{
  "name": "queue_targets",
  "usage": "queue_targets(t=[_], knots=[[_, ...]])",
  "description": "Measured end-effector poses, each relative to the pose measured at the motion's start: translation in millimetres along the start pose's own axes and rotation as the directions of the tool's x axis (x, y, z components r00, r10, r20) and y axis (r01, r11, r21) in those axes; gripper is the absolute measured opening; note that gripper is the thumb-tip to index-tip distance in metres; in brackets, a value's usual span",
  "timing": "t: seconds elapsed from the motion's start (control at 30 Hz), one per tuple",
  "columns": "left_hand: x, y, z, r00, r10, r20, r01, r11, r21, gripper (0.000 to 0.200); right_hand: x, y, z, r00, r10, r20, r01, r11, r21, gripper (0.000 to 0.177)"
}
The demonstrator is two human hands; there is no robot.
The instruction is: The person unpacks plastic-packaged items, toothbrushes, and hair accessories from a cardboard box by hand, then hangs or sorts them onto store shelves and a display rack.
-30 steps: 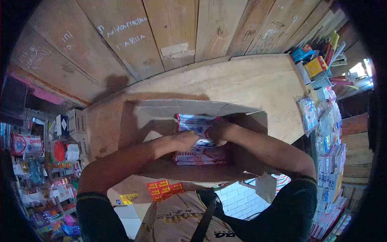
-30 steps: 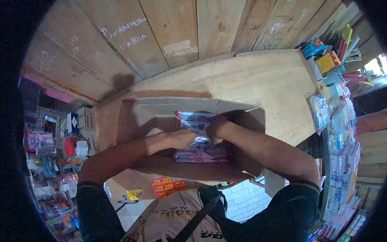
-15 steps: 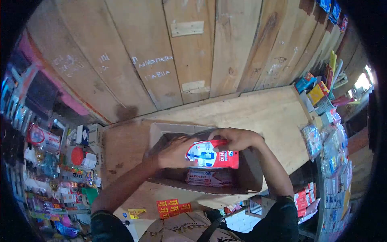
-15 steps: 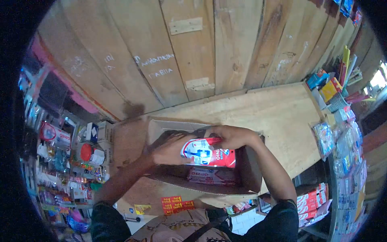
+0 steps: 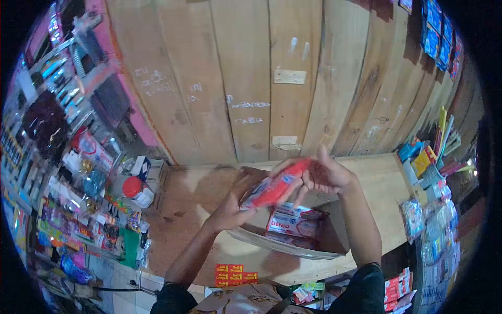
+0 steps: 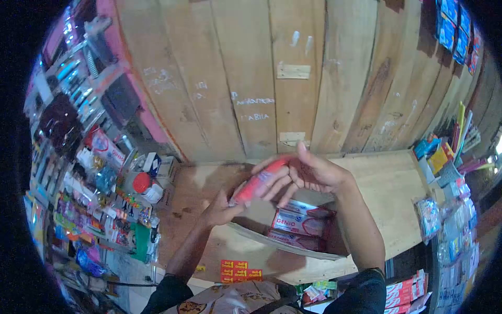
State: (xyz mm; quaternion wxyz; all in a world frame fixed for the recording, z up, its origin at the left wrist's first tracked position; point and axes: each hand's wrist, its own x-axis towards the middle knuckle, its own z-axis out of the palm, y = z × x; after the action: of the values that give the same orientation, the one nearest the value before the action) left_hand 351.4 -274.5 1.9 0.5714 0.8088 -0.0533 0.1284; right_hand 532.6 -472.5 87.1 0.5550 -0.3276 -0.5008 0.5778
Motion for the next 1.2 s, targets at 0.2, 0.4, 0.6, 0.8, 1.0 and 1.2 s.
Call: queue_targets(t=[0.2,0.4,0.6,0.8,1.0,1.2], knots=[[-46,11,-30,0.972,-0.168,-0.162,0.104,0.934,-0.343,0.034,78,-22,66,0.929,0.011,-0.371,-0.155,0.920,-0.360,0.038],[-87,4,-71,0.910,-0.129,-0.395,-0.029,0.929,-0.369,0.028,175,13,66,0.903,-0.301,-0.305,0.008,0.725,-0.689,0.030],[-114,3,-124,0.765,-0.217,-0.606,0.013,0.947,-0.322,0.030,284,54,71,0.954,-0.201,-0.224,0.121,0.937,-0.327,0.032],[-130,-19,-185,0.625,-0.206,-0.753,0.219,0.972,-0.085,0.031,394,95,67,0.987,-0.155,-0.053,0.148,0.982,-0.116,0.035],[-142,-64,-237,0.463,-0.212,-0.861,0.324,0.944,-0.058,0.031,496,116,59,0.972,-0.230,-0.056,0.224,0.970,-0.093,0.043],[-145,-78,-273,0.362,-0.283,-0.888,0.191,0.955,-0.227,0.032,576,128,55,0.935,-0.356,0.000,0.354,0.931,-0.085,0.038]])
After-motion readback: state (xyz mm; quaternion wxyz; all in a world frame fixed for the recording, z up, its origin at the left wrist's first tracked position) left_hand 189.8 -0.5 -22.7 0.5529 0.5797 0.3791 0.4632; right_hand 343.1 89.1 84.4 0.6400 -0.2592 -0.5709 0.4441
